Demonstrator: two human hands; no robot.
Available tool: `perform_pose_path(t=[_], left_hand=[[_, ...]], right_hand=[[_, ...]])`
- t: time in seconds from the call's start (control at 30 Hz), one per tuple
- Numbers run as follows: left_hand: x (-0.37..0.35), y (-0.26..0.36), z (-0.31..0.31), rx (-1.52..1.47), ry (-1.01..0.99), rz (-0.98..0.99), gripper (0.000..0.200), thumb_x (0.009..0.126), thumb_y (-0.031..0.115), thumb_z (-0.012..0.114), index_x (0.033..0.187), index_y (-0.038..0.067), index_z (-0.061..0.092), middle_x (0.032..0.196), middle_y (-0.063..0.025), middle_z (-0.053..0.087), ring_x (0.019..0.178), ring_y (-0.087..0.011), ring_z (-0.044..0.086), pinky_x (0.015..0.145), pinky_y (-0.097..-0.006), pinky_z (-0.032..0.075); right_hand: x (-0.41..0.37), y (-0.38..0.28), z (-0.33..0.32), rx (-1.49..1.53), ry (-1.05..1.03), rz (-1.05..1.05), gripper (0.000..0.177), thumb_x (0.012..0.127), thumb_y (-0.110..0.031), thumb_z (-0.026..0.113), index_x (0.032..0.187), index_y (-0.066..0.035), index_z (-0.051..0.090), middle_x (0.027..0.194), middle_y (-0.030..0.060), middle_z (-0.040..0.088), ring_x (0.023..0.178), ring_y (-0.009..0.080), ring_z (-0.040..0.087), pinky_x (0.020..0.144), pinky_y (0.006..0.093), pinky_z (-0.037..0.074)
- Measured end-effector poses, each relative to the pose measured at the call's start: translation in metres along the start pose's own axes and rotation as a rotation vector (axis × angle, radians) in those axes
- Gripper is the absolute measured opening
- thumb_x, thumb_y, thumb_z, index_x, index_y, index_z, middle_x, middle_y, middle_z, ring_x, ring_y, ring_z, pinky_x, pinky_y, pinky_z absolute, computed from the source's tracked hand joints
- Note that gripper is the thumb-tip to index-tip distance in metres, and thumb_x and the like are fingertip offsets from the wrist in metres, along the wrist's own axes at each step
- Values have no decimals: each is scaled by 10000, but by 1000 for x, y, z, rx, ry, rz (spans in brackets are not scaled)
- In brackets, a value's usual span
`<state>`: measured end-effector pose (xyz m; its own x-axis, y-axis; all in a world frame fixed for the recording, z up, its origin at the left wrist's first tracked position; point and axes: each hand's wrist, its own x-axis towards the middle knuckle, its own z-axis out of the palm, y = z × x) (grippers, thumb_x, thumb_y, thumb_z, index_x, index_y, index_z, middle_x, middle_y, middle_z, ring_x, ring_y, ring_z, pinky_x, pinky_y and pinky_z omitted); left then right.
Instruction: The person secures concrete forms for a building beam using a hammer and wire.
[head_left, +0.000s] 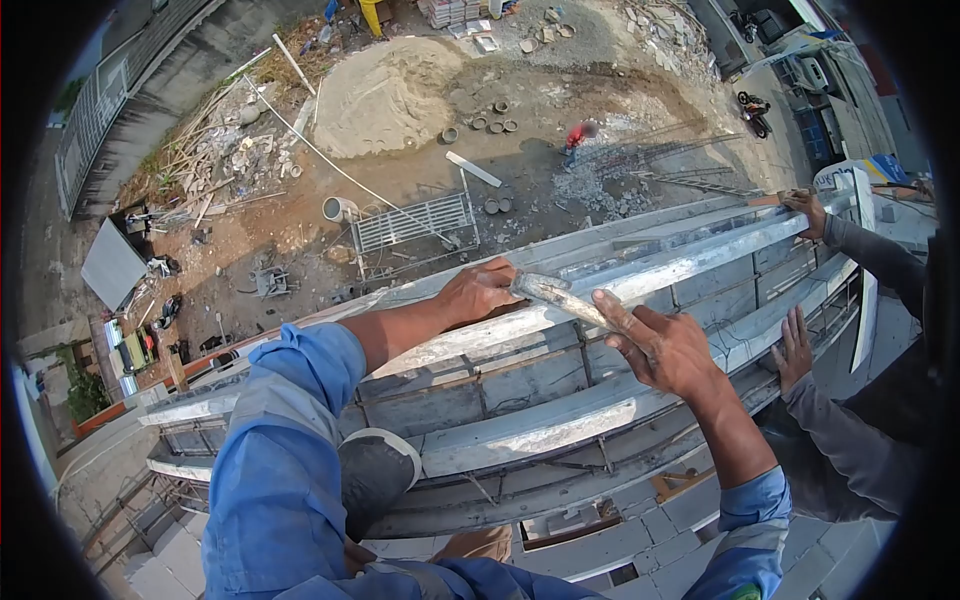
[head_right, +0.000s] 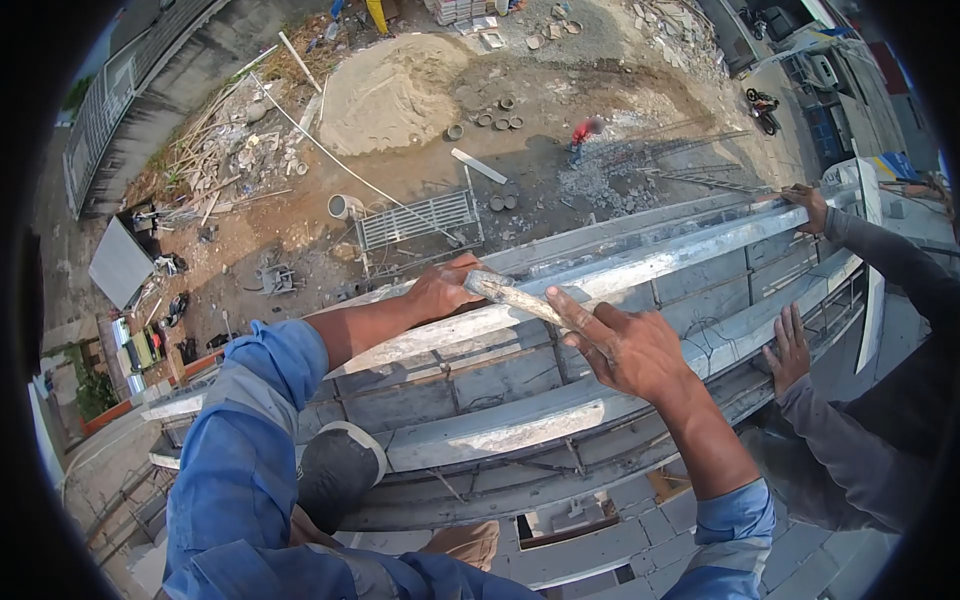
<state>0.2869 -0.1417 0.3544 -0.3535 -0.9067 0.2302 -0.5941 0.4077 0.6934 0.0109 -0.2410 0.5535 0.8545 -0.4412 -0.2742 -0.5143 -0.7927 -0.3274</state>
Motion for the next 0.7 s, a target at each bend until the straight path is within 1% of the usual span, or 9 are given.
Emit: perform_pose_path(t=[0.1,0.27,0.33,0.5,0.53,0.57,0.6,0.63,0.7], left_hand=[[-3,-3,1,-15,-11,16,217,772,140,677,985,138,720,1158,-10,646,1077,-237,594,772,-341,570],[-4,1,-2,-23,-14,20,232,776,129,676,1005,129,711,1148,-17,655,1097,-248,582,772,-360,575],[-1,2,-3,50,-21,51,160,858,166,615,969,153,729,1123,-16,662,1112,-226,571,821,-339,568],[1,6,-7,58,-38,39,179,856,158,600,994,157,714,1102,-15,666,1127,-234,558,781,-341,579],[1,8,-8,52,-43,29,193,850,145,598,1011,152,704,1090,-16,667,1127,-237,555,767,-340,582],[0,6,-7,52,-44,27,193,850,145,598,1011,152,704,1090,-16,667,1127,-237,555,767,-340,582],[-1,2,-6,86,-34,77,188,838,135,627,1011,137,700,1062,-25,666,1100,-250,567,699,-337,585],[-1,1,-7,118,-24,126,190,826,126,656,1011,122,696,1035,-33,665,1072,-263,578,630,-335,588],[0,1,-8,69,-13,122,190,835,120,641,1018,121,691,1014,-30,666,1063,-265,583,641,-339,589]], right_hand=[[6,8,4,-22,-74,7,628,925,-352,594,1481,-397,305,811,52,648,550,267,622,498,392,519],[9,22,15,-60,-127,-1,607,940,-356,574,1480,-406,302,803,44,643,543,257,617,490,392,518],[7,24,15,-110,-163,19,601,942,-357,570,1478,-408,303,794,43,639,541,255,615,486,389,517],[3,24,15,74,58,-5,584,934,-364,582,1471,-363,351,758,33,626,521,244,598,480,385,512],[2,24,15,78,55,-6,584,934,-364,582,1471,-363,351,758,33,626,521,244,598,480,385,512],[2,24,15,127,139,-39,584,931,-365,586,1468,-357,359,755,32,625,523,241,600,482,388,511],[1,24,15,176,224,-72,584,927,-367,590,1466,-352,367,752,31,624,526,238,601,484,391,509],[0,26,18,179,224,-73,584,927,-367,590,1466,-352,367,752,31,624,526,238,601,484,391,509],[-3,32,24,46,80,-71,563,927,-348,595,1455,-335,398,754,38,626,529,254,597,489,380,504]])
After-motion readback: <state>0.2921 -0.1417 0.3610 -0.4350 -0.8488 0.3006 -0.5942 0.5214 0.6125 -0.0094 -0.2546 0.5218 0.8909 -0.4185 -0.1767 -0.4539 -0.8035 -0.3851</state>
